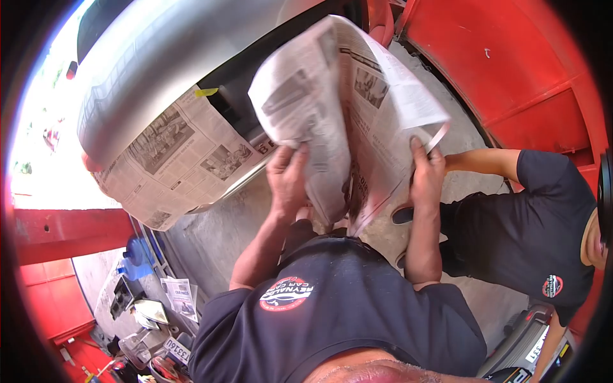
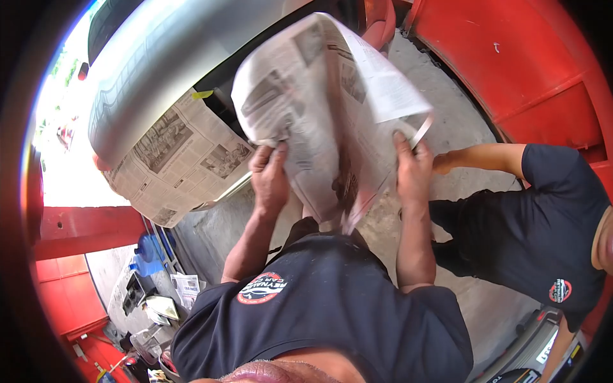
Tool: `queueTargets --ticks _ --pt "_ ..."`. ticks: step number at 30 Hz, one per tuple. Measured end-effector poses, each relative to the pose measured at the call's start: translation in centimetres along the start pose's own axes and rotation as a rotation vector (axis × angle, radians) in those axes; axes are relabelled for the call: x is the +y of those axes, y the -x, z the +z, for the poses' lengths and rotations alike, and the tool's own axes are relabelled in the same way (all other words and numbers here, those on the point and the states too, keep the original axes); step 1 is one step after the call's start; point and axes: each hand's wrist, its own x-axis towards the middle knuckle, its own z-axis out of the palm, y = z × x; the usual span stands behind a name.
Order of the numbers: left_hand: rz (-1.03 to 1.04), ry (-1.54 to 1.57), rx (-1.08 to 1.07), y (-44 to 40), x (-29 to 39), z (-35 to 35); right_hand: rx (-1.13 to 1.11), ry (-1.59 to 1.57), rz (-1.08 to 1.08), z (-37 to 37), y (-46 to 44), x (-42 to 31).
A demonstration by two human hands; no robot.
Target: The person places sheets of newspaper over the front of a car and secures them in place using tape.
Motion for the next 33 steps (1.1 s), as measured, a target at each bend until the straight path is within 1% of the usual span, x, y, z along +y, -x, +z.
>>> queueTargets --ticks 2,4,6,8,11,13,16,17,18,20,21,23,27,29,30,31,32,33 --pt "0.015 0.011 0.069 -0.8 0.2 -4.0 -0.018 -0.099 0.020 -1.1 -3.1 1.3" --pt "0.004 0.032 0.202 -1.1 1.1 -7.3 -0.055 -0.160 0.047 -2.3 -6.4 2.8" --pt "-0.058 0.020 0.252 -1.2 1.7 -12.0 -0.104 -0.182 0.084 -3.3 -9.3 3.9" --pt "0.014 -0.008 0.316 -1.0 3.1 -13.9 -0.186 -0.152 0.137 -4.1 -11.3 4.3" --pt "-0.020 -0.097 0.359 -0.3 4.0 -18.9 -0.261 -0.113 0.187 -4.6 -13.8 5.0" --pt "-0.057 -0.133 0.378 0.4 4.8 -20.3 -0.276 -0.041 0.198 -4.4 -14.9 5.5" --pt "-0.058 -0.056 0.346 1.3 6.7 -19.0 -0.317 0.117 0.126 -3.8 -16.3 5.8" --pt "-0.068 -0.149 0.368 1.6 6.6 -19.6 -0.364 0.457 0.152 -4.5 -17.8 5.4" --pt "-0.046 -0.204 0.421 1.4 6.4 -20.2 -0.354 0.413 0.145 -4.0 -18.6 5.4" --pt "0.018 -0.102 0.486 0.5 5.5 -21.1 -0.332 0.338 0.151 -2.4 -18.9 6.2" --pt "0.045 -0.038 0.490 0.3 5.2 -21.6 -0.346 0.259 0.137 -1.5 -19.5 6.5" --pt "-0.002 -0.010 0.487 0.2 4.6 -23.1 -0.357 0.129 0.132 -0.9 -19.5 6.8" --pt "-0.150 0.115 0.397 0.0 2.6 -25.5 -0.426 0.157 0.133 0.6 -21.3 5.8" --pt "-0.250 0.212 0.383 1.1 -0.4 -28.0 -0.479 0.147 0.109 1.5 -22.6 5.3" --pt "-0.296 0.254 0.373 1.5 -1.9 -29.1 -0.493 0.189 0.108 1.9 -23.3 4.9" --pt "-0.326 0.244 0.299 1.8 -3.1 -30.0 -0.509 0.232 0.106 2.4 -24.3 4.4" --pt "-0.331 0.292 0.300 1.1 -2.8 -29.3 -0.529 0.276 0.106 2.8 -25.2 4.1" --pt "-0.334 0.343 0.312 0.6 -2.2 -27.6 -0.374 0.519 -0.169 2.4 -26.4 6.0"
